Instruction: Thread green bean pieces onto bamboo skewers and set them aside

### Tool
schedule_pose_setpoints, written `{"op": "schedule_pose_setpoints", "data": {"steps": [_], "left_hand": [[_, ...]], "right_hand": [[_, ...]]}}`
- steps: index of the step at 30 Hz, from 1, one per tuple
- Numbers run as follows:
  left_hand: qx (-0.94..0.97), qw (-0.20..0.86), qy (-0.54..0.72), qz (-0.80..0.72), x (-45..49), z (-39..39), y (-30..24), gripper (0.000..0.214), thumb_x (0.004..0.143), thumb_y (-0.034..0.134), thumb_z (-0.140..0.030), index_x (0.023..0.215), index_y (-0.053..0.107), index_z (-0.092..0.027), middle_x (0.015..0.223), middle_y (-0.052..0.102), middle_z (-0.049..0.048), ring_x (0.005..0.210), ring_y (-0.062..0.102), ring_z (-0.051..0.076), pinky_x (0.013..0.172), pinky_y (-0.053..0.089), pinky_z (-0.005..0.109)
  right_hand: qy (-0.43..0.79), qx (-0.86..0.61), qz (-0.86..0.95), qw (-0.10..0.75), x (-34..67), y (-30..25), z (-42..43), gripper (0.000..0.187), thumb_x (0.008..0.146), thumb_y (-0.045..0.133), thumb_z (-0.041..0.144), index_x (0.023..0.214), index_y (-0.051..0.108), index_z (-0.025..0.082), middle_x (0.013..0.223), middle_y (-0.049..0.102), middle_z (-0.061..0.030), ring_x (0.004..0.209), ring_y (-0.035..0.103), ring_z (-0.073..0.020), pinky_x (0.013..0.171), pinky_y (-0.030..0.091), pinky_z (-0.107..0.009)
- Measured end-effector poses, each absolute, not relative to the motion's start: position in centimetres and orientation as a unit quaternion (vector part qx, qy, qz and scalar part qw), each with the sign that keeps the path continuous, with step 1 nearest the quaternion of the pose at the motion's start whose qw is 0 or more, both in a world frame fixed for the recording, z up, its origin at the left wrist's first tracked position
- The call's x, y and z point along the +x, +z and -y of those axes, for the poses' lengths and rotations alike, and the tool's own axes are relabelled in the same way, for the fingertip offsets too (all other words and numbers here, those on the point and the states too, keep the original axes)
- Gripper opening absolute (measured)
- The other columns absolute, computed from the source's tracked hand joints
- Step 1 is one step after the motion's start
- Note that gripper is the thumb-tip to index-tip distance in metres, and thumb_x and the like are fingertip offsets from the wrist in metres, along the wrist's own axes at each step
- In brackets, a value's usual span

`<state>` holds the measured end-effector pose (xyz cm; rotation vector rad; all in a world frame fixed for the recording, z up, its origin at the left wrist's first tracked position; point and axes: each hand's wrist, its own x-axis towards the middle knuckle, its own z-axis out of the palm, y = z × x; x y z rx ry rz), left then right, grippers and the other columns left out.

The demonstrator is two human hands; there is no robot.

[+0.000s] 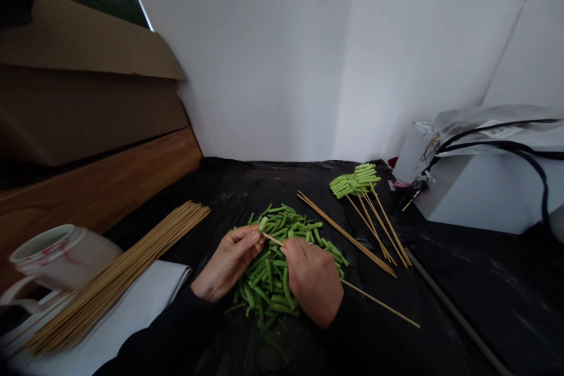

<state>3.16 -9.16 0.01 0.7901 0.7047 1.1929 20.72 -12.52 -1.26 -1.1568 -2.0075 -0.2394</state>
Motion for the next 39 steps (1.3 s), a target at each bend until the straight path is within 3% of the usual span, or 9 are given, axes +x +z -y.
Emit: {"op": "schedule_pose_setpoints", "data": {"steps": [7,21,30,35,39], "left_hand": [[0.354,0.702,0.528,-0.319,3.2,9.2,-0.2,0.020,0.064,0.084,-0.021,0.081,0.076,-0.012,0.069,0.067,0.0022,0.064,0.056,0.008,0.067,0.044,0.021],[0.416,0.670,0.518,-0.331,3.5,9.4,-0.1,0.018,0.062,0.085,-0.026,0.070,0.076,-0.013,0.067,0.065,0.0029,0.063,0.054,0.009,0.064,0.043,0.022],[0.490,0.629,0.495,-0.344,4.1,9.9,0.0,0.015,0.065,0.083,-0.026,0.062,0.075,-0.014,0.076,0.067,0.0062,0.070,0.058,0.014,0.066,0.044,0.025],[0.474,0.639,0.499,-0.343,4.3,9.6,-0.7,0.015,0.064,0.083,-0.027,0.070,0.077,-0.014,0.076,0.069,0.0052,0.067,0.058,0.013,0.066,0.045,0.025],[0.448,0.636,0.506,-0.371,4.6,9.7,-1.0,0.029,0.062,0.085,-0.026,0.088,0.078,-0.015,0.083,0.073,0.0069,0.071,0.061,0.013,0.071,0.047,0.025]], "right_hand": [[-0.070,-0.457,0.809,0.363,20.8,-1.5,12.3,0.031,0.099,0.032,0.018,0.080,0.056,0.019,0.064,0.059,0.0010,0.059,0.055,-0.0121,0.059,0.034,-0.027],[-0.066,-0.436,0.794,0.418,20.4,-0.9,12.7,0.027,0.098,0.036,0.018,0.084,0.058,0.018,0.070,0.062,-0.0013,0.065,0.058,-0.0126,0.065,0.038,-0.024],[-0.016,-0.447,0.804,0.393,20.3,-0.9,12.9,0.030,0.100,0.034,0.023,0.080,0.056,0.019,0.069,0.061,-0.0005,0.065,0.058,-0.0130,0.064,0.037,-0.024],[-0.055,-0.443,0.810,0.379,20.4,-0.8,12.6,0.030,0.100,0.033,0.021,0.080,0.057,0.019,0.070,0.061,-0.0006,0.064,0.057,-0.0134,0.063,0.036,-0.026],[-0.051,-0.486,0.791,0.368,22.1,-0.9,11.2,0.026,0.099,0.037,0.024,0.086,0.059,0.019,0.075,0.063,-0.0018,0.072,0.060,-0.0144,0.068,0.038,-0.025]]}}
